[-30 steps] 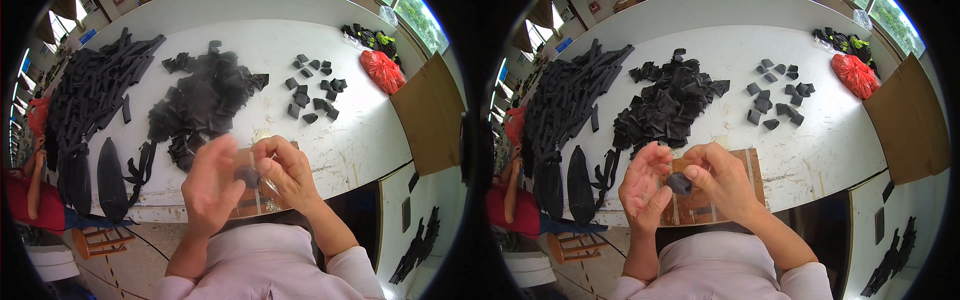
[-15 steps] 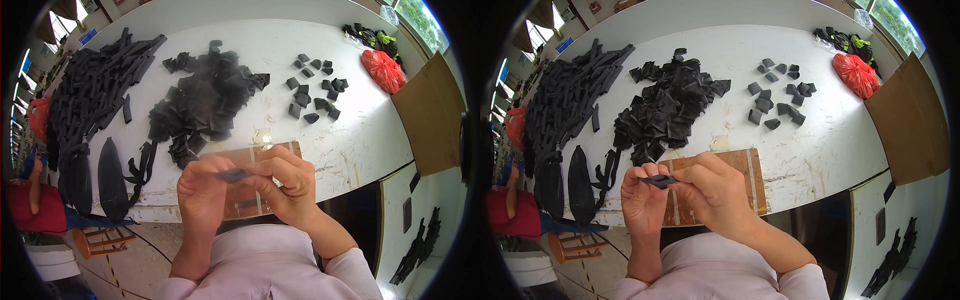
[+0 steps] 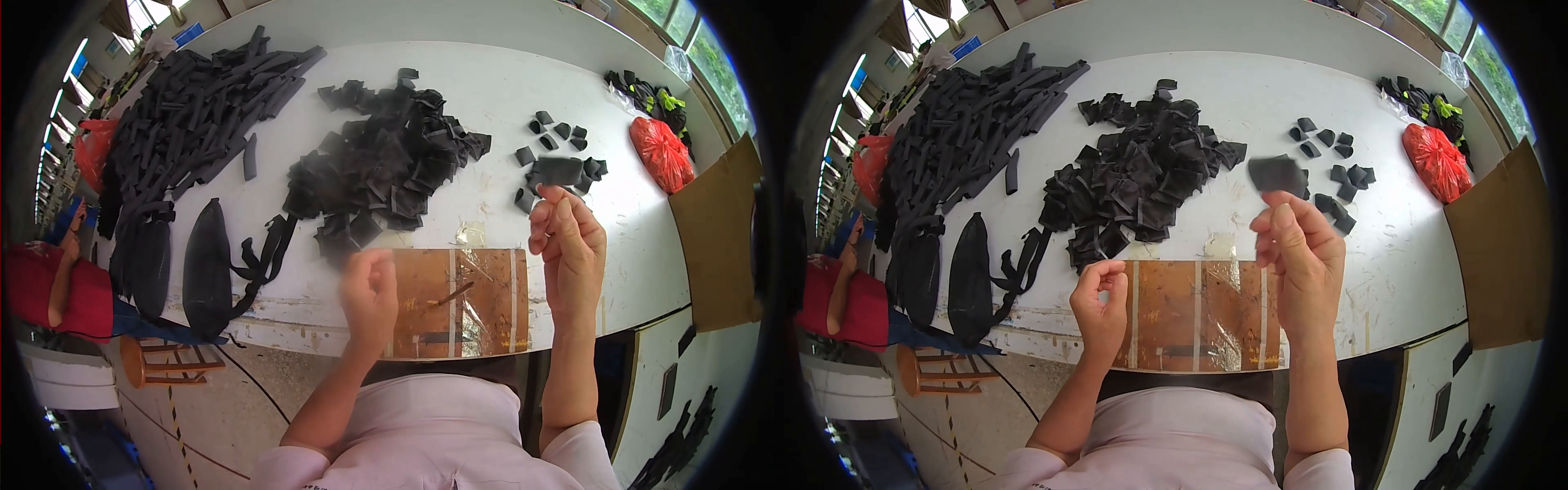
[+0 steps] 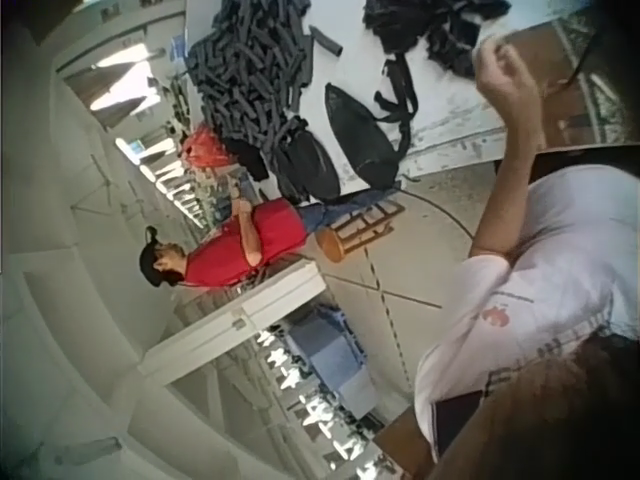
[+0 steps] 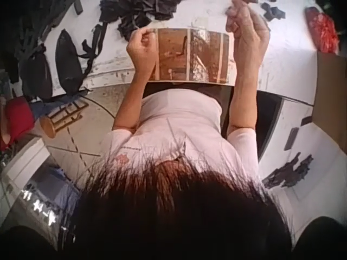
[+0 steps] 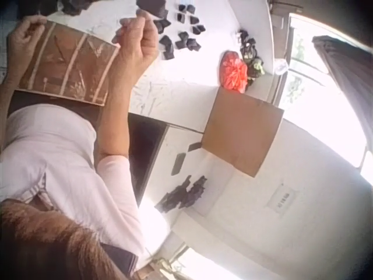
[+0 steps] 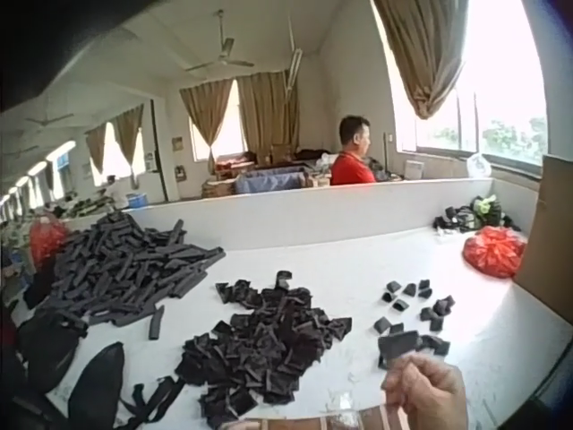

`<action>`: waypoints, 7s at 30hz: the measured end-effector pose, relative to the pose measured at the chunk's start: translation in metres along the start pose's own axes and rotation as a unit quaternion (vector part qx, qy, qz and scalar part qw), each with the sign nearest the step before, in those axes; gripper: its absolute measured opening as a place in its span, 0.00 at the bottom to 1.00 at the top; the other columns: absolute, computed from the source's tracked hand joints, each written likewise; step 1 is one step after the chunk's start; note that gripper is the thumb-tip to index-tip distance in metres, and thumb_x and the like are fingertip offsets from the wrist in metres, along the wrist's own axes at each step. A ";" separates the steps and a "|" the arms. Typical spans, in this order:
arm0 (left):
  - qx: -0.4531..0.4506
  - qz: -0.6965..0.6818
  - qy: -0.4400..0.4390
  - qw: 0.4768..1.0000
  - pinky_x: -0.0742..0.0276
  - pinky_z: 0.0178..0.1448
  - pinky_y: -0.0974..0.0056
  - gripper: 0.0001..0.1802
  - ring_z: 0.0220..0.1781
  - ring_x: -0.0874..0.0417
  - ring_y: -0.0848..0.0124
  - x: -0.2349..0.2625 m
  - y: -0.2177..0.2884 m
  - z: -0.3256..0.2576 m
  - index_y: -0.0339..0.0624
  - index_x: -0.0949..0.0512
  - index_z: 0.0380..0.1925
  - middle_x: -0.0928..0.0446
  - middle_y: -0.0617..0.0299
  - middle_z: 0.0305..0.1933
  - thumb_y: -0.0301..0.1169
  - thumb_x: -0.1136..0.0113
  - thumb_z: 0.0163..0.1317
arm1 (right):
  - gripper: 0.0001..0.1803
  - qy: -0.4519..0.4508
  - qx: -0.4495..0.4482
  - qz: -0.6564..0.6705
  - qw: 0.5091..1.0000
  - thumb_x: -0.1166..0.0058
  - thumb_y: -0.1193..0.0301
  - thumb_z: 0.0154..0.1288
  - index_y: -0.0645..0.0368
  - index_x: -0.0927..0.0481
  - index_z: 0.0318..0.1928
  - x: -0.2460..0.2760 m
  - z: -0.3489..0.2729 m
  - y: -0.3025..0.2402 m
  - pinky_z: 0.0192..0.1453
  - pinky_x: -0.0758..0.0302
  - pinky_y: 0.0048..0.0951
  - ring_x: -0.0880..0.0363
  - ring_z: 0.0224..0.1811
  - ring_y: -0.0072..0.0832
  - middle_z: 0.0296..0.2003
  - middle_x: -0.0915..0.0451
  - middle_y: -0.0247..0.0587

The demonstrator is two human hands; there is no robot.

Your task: Applying glue to small black foam components using a wooden stick at a workbench.

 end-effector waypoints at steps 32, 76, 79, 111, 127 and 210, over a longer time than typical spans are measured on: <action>-0.132 0.330 -0.130 0.925 0.29 0.31 0.62 0.08 0.26 0.23 0.57 -0.003 -0.009 0.011 0.33 0.24 0.32 0.25 0.51 0.26 0.24 0.42 0.50 | 0.17 -0.168 -0.219 -0.187 0.943 0.53 0.61 0.65 0.65 0.23 0.33 0.011 -0.102 0.124 0.24 0.35 0.15 0.33 0.21 0.13 0.21 0.26 0.30; 0.324 -0.220 -0.176 0.903 0.36 0.22 0.77 0.05 0.20 0.29 0.81 -0.022 -0.005 -0.071 0.36 0.25 0.31 0.26 0.66 0.23 0.25 0.42 0.54 | 0.07 -0.154 -0.298 -0.051 0.941 0.44 0.71 0.58 0.62 0.25 0.32 -0.023 -0.117 0.121 0.26 0.30 0.16 0.28 0.22 0.16 0.24 0.25 0.32; 0.238 -0.160 -0.103 0.953 0.36 0.20 0.79 0.04 0.17 0.30 0.83 -0.013 0.011 -0.064 0.33 0.25 0.28 0.25 0.64 0.21 0.22 0.42 0.53 | 0.12 -0.157 0.083 -0.349 0.920 0.41 0.72 0.53 0.62 0.25 0.37 -0.033 -0.107 0.053 0.26 0.31 0.22 0.28 0.26 0.24 0.27 0.28 0.38; 0.389 -0.672 -0.192 0.601 0.51 0.09 0.78 0.10 0.04 0.45 0.84 -0.065 0.055 -0.030 0.34 0.32 0.42 0.24 0.53 0.30 0.22 0.57 0.61 | 0.15 -0.318 -0.257 0.025 0.912 0.53 0.58 0.65 0.55 0.28 0.26 -0.072 -0.050 0.050 0.26 0.45 0.14 0.44 0.23 0.10 0.21 0.36 0.21; -0.036 -0.339 -0.131 0.931 0.32 0.47 0.66 0.04 0.39 0.29 0.68 -0.033 0.101 -0.001 0.37 0.26 0.31 0.27 0.58 0.35 0.26 0.44 0.57 | 0.16 -0.188 0.165 -0.254 0.934 0.33 0.67 0.44 0.57 0.21 0.34 -0.058 -0.058 -0.014 0.26 0.34 0.19 0.32 0.22 0.18 0.25 0.27 0.31; 0.317 -0.418 -0.150 0.838 0.31 0.26 0.76 0.11 0.26 0.25 0.79 -0.043 0.035 -0.046 0.36 0.28 0.34 0.25 0.60 0.31 0.16 0.44 0.49 | 0.07 -0.038 0.262 -0.395 0.880 0.48 0.83 0.47 0.64 0.24 0.30 -0.039 -0.095 0.005 0.26 0.30 0.24 0.27 0.23 0.29 0.25 0.28 0.39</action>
Point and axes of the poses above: each hand's wrist, its own z-axis towards the middle knuckle, its own x-axis out of the back of the hand, y = z × x, the point moved 9 cm from there along z, towards the middle knuckle
